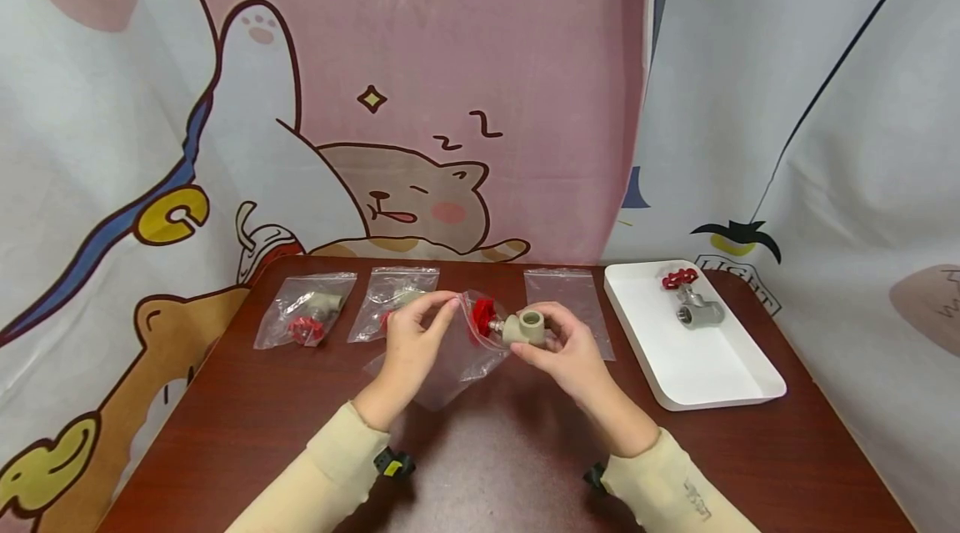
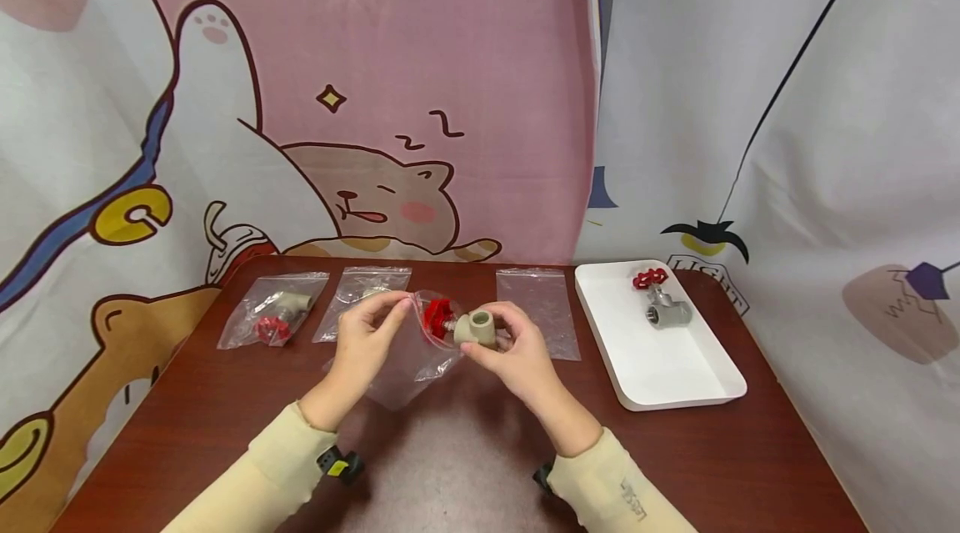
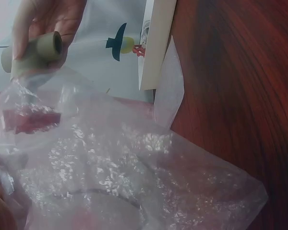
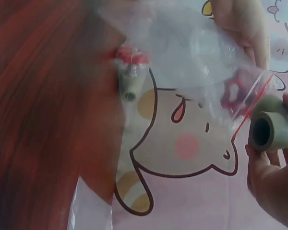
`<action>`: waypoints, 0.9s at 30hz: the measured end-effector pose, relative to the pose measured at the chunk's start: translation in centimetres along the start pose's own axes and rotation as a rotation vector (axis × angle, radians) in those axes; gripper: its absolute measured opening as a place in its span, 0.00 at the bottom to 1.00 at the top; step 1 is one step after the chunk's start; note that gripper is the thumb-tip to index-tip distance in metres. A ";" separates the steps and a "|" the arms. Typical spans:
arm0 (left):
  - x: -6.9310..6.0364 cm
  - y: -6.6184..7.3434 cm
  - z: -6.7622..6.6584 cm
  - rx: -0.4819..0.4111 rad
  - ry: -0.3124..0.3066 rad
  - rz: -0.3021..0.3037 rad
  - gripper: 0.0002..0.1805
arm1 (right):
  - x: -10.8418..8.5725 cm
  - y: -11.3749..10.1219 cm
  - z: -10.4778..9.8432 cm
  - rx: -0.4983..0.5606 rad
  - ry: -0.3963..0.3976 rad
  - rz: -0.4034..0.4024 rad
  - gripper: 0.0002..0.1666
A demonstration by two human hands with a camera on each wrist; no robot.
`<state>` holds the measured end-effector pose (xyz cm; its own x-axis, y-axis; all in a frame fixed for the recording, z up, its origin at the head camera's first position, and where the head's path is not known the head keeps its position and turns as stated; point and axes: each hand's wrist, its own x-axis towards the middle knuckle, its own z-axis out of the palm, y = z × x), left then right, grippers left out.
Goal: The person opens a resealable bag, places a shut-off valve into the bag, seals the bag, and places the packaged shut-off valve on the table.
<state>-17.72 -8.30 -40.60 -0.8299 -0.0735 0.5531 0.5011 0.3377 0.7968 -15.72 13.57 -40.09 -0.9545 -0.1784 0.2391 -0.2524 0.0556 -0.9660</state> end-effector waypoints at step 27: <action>-0.4 4.4 -0.3 -0.101 -0.162 0.087 0.04 | 0.8 -1.7 0.0 -0.241 -0.166 0.008 0.26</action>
<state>-15.11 -7.07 -37.28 -0.8070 0.1060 0.5809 0.5877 0.2398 0.7727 -16.01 13.30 -38.25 -0.9225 -0.3342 0.1932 -0.2947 0.2861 -0.9118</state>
